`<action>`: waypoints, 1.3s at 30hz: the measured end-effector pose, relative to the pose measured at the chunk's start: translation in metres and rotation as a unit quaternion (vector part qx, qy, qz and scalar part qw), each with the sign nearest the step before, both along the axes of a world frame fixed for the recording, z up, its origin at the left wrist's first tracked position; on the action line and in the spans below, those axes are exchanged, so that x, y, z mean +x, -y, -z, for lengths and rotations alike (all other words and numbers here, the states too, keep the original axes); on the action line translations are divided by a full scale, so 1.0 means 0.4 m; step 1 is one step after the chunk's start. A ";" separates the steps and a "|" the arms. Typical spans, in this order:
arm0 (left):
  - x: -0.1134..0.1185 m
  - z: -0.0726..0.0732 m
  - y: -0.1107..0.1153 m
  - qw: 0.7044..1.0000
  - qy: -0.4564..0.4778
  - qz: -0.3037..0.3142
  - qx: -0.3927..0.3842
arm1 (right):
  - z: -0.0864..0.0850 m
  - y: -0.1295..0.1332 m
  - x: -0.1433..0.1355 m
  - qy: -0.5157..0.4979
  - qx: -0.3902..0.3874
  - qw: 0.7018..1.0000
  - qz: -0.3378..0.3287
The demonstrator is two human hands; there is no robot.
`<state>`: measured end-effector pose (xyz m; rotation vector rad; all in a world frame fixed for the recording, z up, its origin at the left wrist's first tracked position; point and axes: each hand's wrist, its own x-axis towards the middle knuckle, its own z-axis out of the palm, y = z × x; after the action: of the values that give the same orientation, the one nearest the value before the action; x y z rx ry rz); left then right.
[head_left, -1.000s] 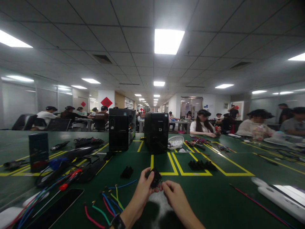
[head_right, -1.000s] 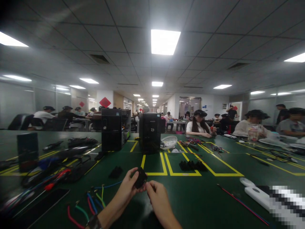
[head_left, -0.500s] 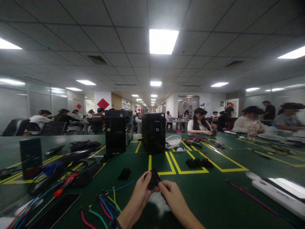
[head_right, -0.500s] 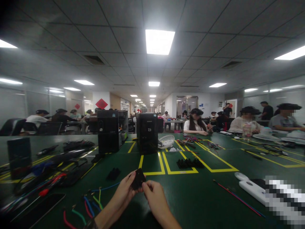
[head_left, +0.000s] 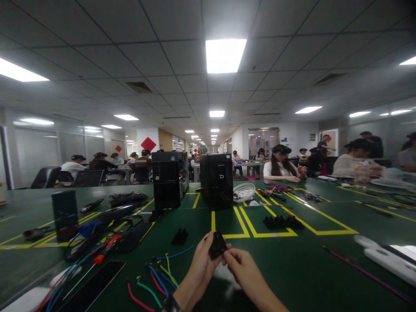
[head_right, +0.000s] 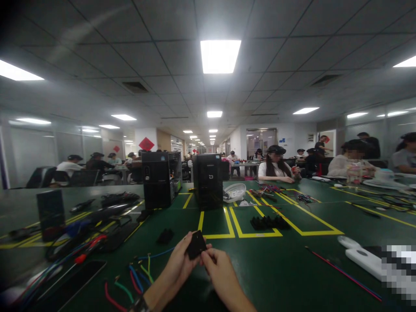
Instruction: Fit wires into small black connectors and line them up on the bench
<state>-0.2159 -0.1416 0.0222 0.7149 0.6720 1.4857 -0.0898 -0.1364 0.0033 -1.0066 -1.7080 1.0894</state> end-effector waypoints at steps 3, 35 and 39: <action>0.001 -0.003 0.002 1.000 0.017 0.000 0.007 | 0.007 -0.005 0.001 -0.006 -0.006 1.000 -0.011; 0.016 0.019 0.001 0.987 -0.052 -0.016 0.150 | -0.013 0.020 -0.016 -0.067 -0.100 0.992 -0.034; 0.019 0.016 0.006 0.987 -0.065 -0.018 0.145 | -0.020 0.024 -0.021 -0.069 -0.078 0.994 -0.020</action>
<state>-0.2085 -0.1439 0.0157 1.0349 0.5739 1.5986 -0.0983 -0.1461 0.0112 -0.9727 -1.5577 1.3056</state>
